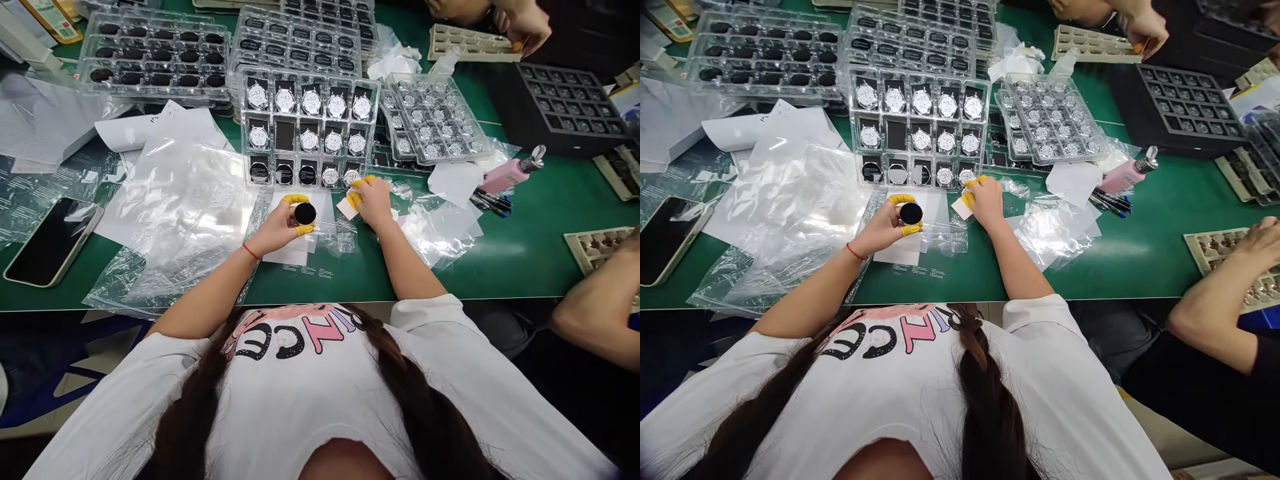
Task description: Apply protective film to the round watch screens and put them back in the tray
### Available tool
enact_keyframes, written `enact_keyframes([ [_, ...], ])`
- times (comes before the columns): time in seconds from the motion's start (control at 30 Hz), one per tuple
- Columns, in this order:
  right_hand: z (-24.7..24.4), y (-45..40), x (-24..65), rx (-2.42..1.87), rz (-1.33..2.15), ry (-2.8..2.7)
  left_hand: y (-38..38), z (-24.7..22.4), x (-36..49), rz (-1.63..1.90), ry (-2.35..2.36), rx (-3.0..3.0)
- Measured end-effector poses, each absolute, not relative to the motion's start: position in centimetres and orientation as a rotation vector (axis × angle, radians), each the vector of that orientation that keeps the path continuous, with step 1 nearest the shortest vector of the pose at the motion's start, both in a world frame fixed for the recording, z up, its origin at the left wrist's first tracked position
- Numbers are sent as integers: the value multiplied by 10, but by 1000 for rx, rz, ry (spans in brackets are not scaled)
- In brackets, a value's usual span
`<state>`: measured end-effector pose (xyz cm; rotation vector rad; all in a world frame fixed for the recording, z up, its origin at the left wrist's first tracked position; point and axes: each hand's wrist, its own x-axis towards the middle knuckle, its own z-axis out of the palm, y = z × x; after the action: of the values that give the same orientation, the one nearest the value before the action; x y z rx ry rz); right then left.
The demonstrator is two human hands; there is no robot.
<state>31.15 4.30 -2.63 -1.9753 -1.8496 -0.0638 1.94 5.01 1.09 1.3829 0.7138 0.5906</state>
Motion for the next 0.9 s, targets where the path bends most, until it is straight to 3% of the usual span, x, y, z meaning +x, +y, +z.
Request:
enact_keyframes([
  [0.13,-2,35,298,-1906,-75,-1806,50,13,20,624,727,1342],
  [0.37,29,5,195,-1272,115,-2159,51,8,19,692,760,1458],
  [0.63,6,23,186,-1444,162,-1858,52,4,22,765,764,1374],
  [0.9,-5,11,165,-1405,-21,-1956,55,-7,20,826,822,1517],
])
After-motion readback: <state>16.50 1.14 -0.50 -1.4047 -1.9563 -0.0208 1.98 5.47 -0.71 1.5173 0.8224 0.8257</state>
